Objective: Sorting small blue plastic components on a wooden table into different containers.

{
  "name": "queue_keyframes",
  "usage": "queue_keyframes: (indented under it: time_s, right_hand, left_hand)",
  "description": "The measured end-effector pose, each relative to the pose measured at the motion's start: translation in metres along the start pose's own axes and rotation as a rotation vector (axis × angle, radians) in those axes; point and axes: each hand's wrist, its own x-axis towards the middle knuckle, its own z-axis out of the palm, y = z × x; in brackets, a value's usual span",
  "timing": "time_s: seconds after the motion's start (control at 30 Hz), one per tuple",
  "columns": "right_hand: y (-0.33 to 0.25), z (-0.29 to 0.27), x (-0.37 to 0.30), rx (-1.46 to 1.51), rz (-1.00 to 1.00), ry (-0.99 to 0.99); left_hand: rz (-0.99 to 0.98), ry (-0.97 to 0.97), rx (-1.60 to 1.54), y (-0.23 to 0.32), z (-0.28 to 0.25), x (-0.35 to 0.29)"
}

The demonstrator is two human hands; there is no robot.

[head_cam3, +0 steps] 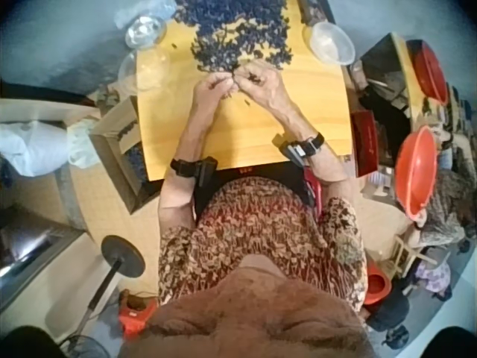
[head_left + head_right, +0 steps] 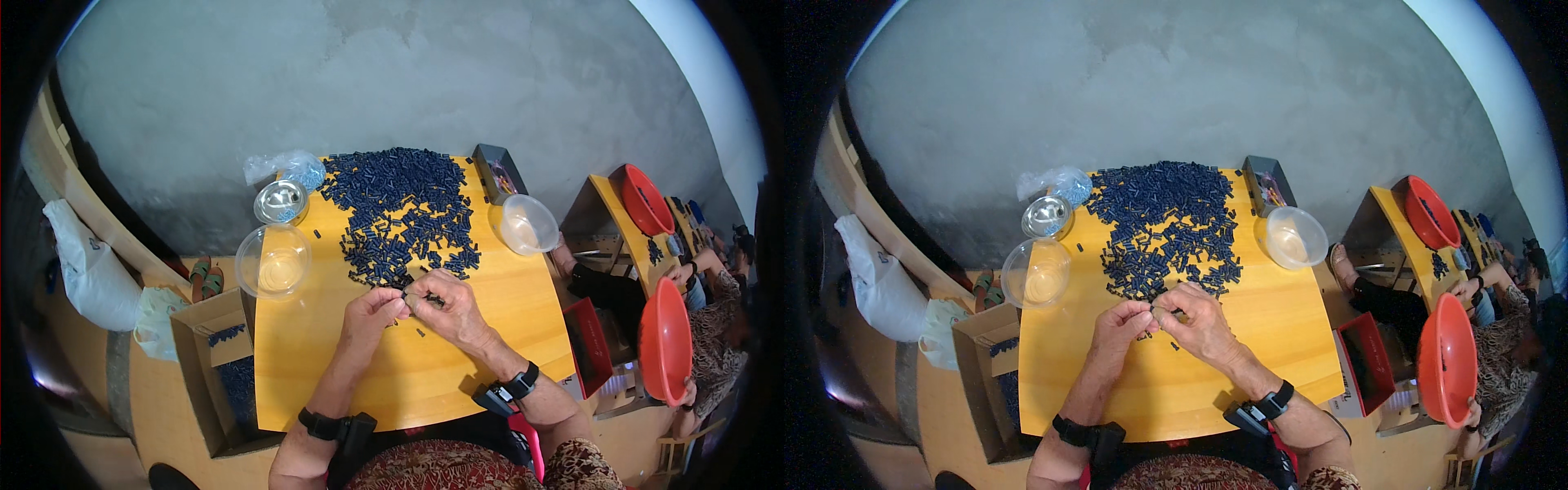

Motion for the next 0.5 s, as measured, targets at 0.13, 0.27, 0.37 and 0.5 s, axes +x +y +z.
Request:
queue_keyframes:
  time_s: [0.13,0.27,0.37,0.5]
  right_hand:
    - [0.0018,-0.0014,-0.0014,-0.047,-0.038,-0.022]
    - [0.0002,-0.0011,-0.0031,-0.1,-0.099,0.005]
    - [-0.0023,-0.0019,-0.0028,-0.109,-0.145,-0.026]
    - [-0.0012,-0.0008,-0.0021,-0.179,-0.23,-0.035]
  left_hand:
    - [-0.032,-0.019,-0.046,-0.0027,-0.0008,0.0019]
    - [-0.073,-0.021,-0.156,-0.0043,-0.0035,0.0012]
    - [-0.09,-0.034,-0.186,-0.0076,-0.0063,0.002]
    - [-0.115,-0.013,-0.216,-0.008,-0.0066,0.0008]
